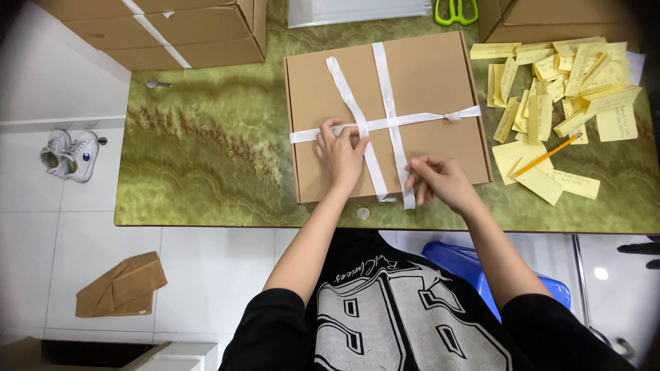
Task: The person wraps a blue cylindrical item in bubble wrap and places it into a cardboard box. They then close the box, tie it with a white ribbon, and write on a yellow sticky note attached to the top.
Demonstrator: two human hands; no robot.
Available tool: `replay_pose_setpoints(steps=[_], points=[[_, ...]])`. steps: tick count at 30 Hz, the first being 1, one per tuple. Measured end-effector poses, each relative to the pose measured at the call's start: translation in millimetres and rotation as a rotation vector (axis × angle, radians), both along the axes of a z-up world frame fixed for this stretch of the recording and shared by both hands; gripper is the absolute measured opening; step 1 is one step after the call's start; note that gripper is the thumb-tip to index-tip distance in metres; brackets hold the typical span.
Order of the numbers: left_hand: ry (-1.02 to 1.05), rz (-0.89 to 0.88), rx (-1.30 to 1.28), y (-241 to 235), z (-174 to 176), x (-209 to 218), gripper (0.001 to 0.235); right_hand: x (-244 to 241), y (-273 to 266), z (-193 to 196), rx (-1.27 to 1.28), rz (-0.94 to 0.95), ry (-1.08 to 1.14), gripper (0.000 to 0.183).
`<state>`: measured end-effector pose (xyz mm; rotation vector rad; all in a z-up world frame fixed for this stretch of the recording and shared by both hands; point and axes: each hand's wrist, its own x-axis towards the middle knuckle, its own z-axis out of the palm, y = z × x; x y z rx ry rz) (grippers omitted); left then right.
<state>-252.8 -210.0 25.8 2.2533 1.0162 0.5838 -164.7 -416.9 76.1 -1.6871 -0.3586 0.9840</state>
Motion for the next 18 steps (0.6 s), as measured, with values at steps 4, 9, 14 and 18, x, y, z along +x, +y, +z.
replay_pose_setpoints(steps=[4,9,14,18], points=[[0.001,-0.008,-0.094,3,1,3,0.020,17,27,9,0.058,-0.066,-0.151,0.023],[-0.102,-0.111,-0.279,7,-16,1,0.023,33,80,7,0.134,-0.031,-0.158,0.040],[-0.189,-0.366,-0.377,9,7,-18,0.015,42,112,8,0.074,-0.034,0.081,0.036],[-0.179,-0.500,-0.401,16,28,-29,0.015,30,96,32,0.086,-0.038,0.174,0.034]])
